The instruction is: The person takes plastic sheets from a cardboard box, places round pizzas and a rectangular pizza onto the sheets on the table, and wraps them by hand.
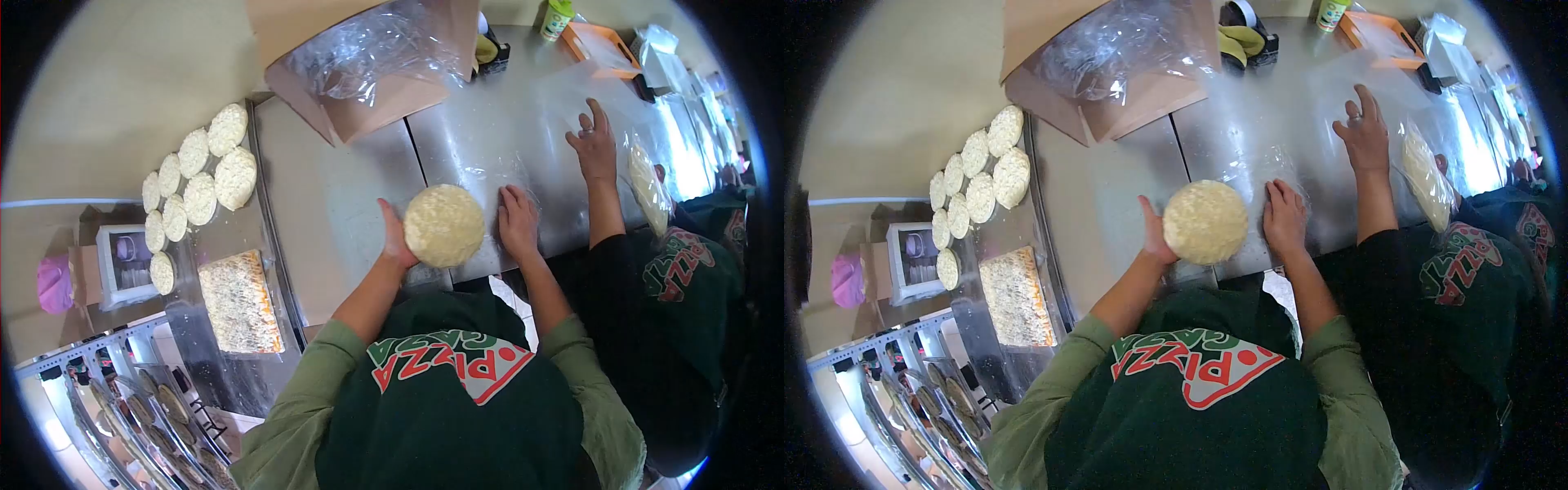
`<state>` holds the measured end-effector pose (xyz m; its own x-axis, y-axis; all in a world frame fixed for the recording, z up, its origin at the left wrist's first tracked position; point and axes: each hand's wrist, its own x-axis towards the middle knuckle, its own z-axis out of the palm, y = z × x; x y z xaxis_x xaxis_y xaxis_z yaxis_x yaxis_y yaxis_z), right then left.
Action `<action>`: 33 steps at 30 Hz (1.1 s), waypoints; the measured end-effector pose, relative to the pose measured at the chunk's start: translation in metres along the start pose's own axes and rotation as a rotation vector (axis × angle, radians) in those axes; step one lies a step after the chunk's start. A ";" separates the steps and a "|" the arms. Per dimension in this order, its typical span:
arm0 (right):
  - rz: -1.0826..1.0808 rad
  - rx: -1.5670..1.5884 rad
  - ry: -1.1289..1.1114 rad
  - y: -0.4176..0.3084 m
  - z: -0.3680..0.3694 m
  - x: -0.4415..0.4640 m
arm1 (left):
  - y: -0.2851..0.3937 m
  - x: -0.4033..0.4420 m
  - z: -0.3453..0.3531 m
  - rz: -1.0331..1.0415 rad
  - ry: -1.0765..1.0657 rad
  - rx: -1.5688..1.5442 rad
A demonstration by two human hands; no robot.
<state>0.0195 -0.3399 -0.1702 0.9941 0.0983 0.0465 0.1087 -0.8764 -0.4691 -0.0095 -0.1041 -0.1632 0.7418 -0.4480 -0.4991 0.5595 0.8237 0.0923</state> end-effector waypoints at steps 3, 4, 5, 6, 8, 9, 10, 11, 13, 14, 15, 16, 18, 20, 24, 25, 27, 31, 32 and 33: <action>-0.037 0.074 0.005 0.011 -0.003 0.000 | -0.014 0.010 0.021 0.008 0.012 0.036; -0.028 0.092 0.005 0.015 -0.001 0.000 | -0.015 0.013 0.017 0.043 0.033 0.063; -0.020 0.112 0.005 0.016 0.001 0.000 | -0.014 0.014 0.012 0.081 0.053 0.090; -0.017 0.122 0.032 0.014 0.001 0.000 | -0.009 0.013 0.000 0.175 0.137 0.217; -0.012 0.141 0.087 0.005 -0.002 -0.006 | 0.007 0.001 -0.026 0.364 0.303 0.470; -0.042 0.154 0.093 -0.004 -0.006 -0.009 | 0.016 -0.011 -0.030 0.431 0.367 0.594; -0.073 0.165 0.099 -0.015 -0.009 -0.013 | 0.027 -0.025 -0.035 0.498 0.430 0.716; -0.104 0.173 0.104 -0.028 -0.010 -0.018 | 0.039 -0.037 -0.039 0.564 0.492 0.836; -0.295 0.252 0.002 -0.057 0.008 -0.038 | 0.063 -0.054 -0.054 0.871 0.746 1.546; -0.440 0.287 -0.109 -0.076 0.019 -0.047 | 0.069 -0.059 -0.063 1.018 0.866 1.901; -0.584 0.318 -0.222 -0.097 0.028 -0.055 | 0.071 -0.063 -0.062 0.943 0.887 1.998; -0.692 0.303 -0.306 -0.118 0.040 -0.064 | 0.072 -0.067 -0.056 0.867 0.906 2.093; -0.852 0.224 -0.359 -0.146 0.068 -0.080 | 0.075 -0.067 -0.059 0.740 0.879 2.190; -0.955 0.101 -0.291 -0.159 0.095 -0.091 | 0.079 -0.061 -0.067 0.649 0.789 2.198; -0.912 -0.012 -0.306 -0.161 0.108 -0.096 | 0.090 -0.064 -0.066 0.644 0.763 1.685; -0.882 0.022 -0.290 -0.160 0.108 -0.097 | 0.090 -0.066 -0.066 0.748 0.758 1.712; -0.763 0.162 -0.267 -0.162 0.104 -0.097 | 0.088 -0.068 -0.068 0.877 0.752 1.918; -0.355 0.571 -0.279 -0.169 0.062 -0.096 | 0.100 -0.057 -0.076 0.609 0.724 1.940; -0.242 0.672 -0.288 -0.166 0.056 -0.097 | 0.104 -0.049 -0.078 0.462 0.709 1.767; -0.122 0.745 -0.204 -0.158 0.052 -0.096 | 0.099 -0.047 -0.070 0.496 0.634 1.644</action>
<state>-0.0935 -0.1867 -0.1468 0.9467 0.3220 0.0067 0.1131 -0.3129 -0.9430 -0.0146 0.0224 -0.1908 0.9162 0.2084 -0.3423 0.4007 -0.4884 0.7752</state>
